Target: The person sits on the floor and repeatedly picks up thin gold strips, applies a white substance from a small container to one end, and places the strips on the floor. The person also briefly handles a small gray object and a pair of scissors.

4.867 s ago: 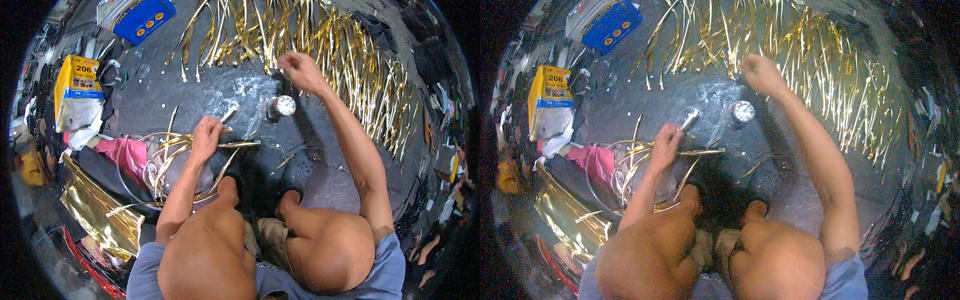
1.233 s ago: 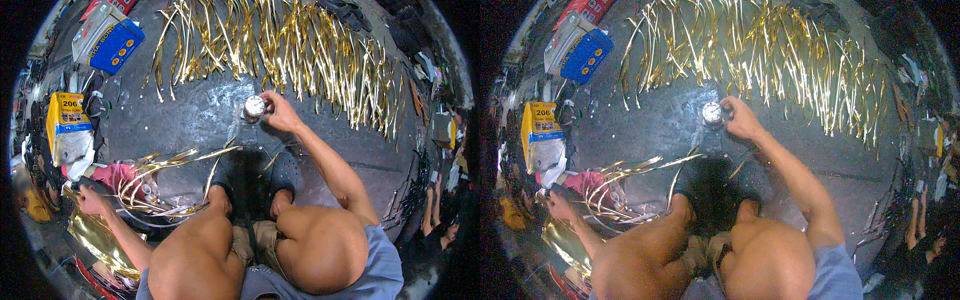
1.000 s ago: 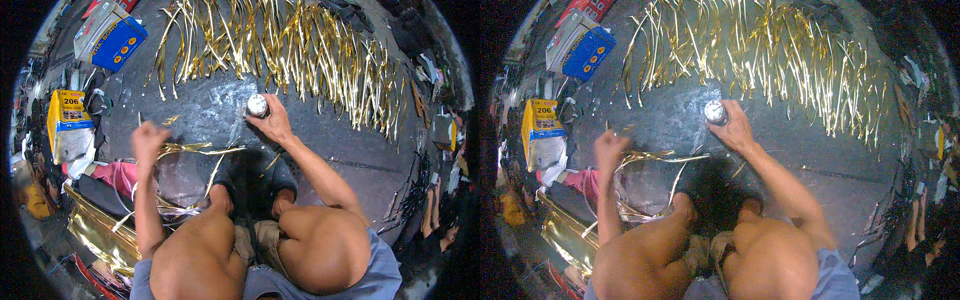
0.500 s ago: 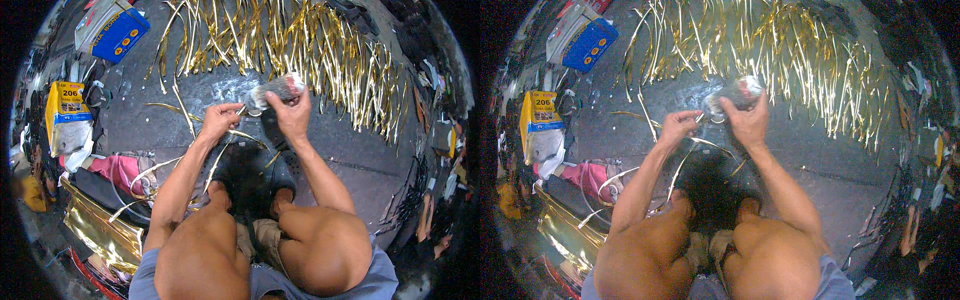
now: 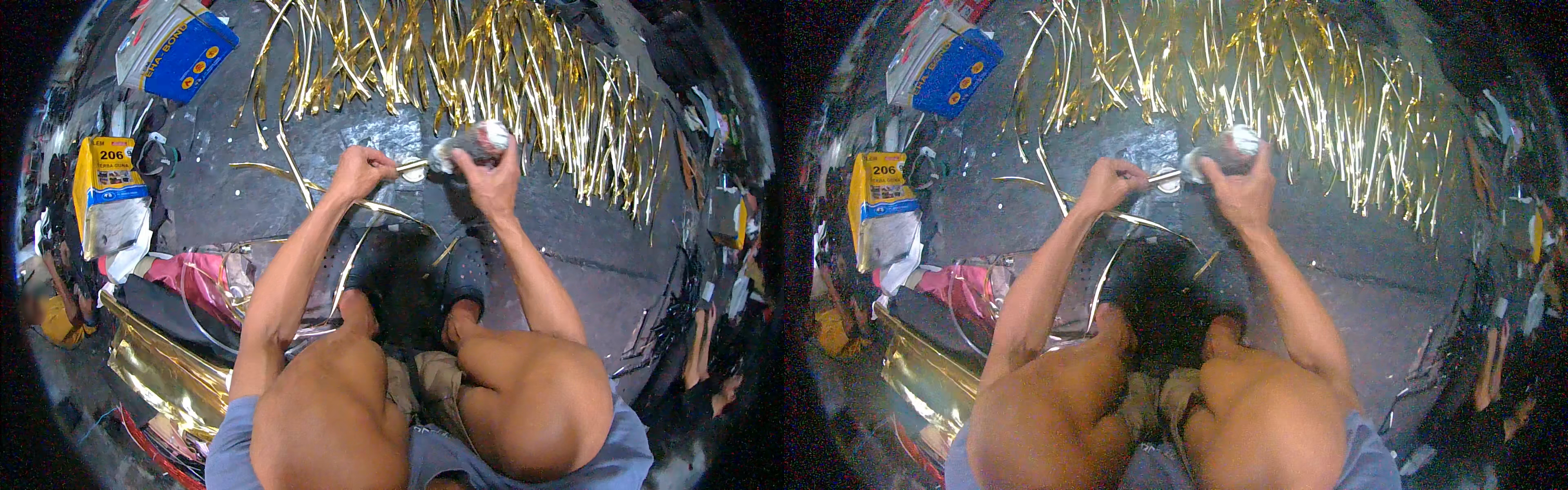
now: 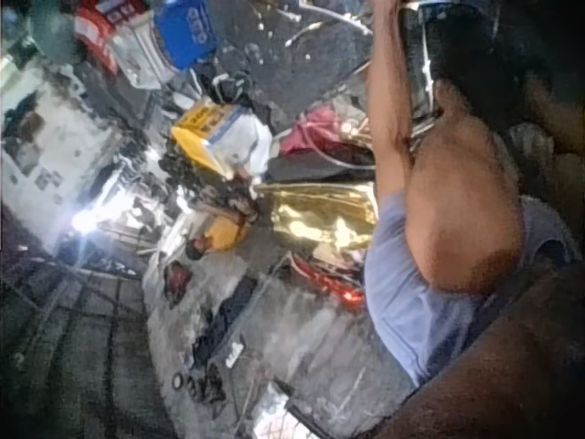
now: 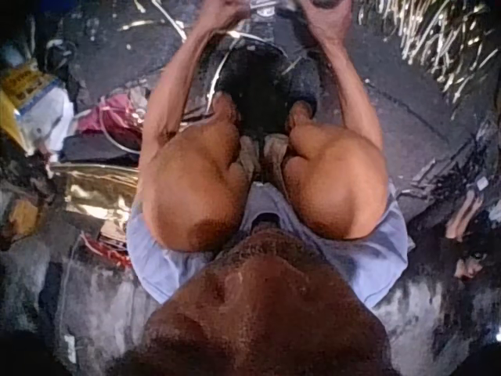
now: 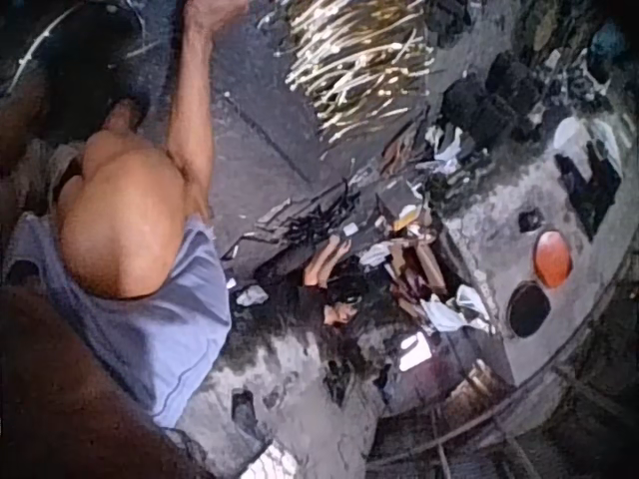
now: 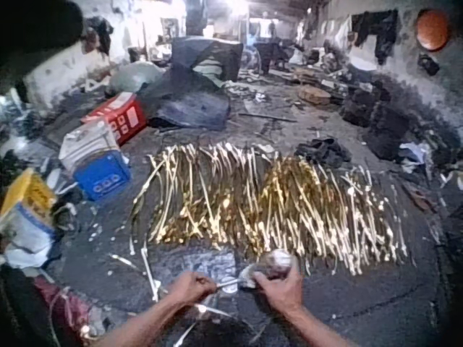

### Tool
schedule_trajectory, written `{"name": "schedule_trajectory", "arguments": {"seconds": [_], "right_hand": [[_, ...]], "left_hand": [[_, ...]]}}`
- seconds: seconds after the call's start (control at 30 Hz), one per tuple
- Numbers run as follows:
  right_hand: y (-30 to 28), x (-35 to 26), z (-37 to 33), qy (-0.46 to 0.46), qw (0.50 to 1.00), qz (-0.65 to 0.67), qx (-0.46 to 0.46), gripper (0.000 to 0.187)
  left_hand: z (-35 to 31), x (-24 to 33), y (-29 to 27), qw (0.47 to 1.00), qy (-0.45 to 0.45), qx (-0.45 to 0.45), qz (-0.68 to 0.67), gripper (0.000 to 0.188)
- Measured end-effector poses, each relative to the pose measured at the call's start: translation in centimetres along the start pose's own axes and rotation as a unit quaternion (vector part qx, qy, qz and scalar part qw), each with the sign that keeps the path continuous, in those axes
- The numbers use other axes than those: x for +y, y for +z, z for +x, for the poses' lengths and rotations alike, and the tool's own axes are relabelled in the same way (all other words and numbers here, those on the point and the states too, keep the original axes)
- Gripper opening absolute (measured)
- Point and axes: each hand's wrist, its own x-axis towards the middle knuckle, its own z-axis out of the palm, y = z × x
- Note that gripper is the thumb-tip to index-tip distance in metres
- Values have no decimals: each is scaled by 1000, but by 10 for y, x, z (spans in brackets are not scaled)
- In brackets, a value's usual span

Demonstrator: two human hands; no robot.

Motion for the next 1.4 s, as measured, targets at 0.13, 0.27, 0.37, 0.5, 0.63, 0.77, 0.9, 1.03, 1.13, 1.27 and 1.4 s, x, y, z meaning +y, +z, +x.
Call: {"name": "schedule_trajectory", "arguments": {"seconds": [0.13, 0.27, 0.37, 0.5, 0.63, 0.77, 0.9, 1.03, 1.13, 1.27, 1.4], "right_hand": [[28, -11, -7, 28, 985, -55, -159, 68], [44, 20, -18, -191, 962, -121, -153, 68], [46, 20, -25, -178, 967, -109, -148, 66], [39, 28, -22, -132, 974, -41, -181, 62], [42, 77, -10, 66, 983, -11, -172, 48], [71, 100, 2, 161, 973, -16, -165, 28], [67, 121, 7, 164, 959, 180, -146, 24], [12, 39, 10, 185, 924, 310, -123, 27], [-68, -17, 26, 133, 875, 453, -102, 26], [-169, -92, 38, 26, 797, 589, -135, 32], [-204, -139, 38, 7, 854, 517, -50, 33]], "left_hand": [[19, -12, 12, 998, -42, -32, 30, 21], [19, -2, 16, 995, 18, -4, 97, 34], [4, 15, 20, 978, 197, 62, 14, 54], [-8, 29, 33, 969, 232, 50, -71, 61], [-5, 32, 42, 975, 211, 42, -62, 53], [-4, 27, 43, 974, 215, 55, -45, 49], [0, 36, 52, 972, 221, 51, -63, 46], [-5, 24, 39, 977, 201, 55, -45, 44], [-2, 27, 39, 973, 221, 56, -47, 44], [-2, 27, 42, 970, 231, 62, -52, 44], [0, 24, 41, 973, 218, 48, -54, 43]]}}
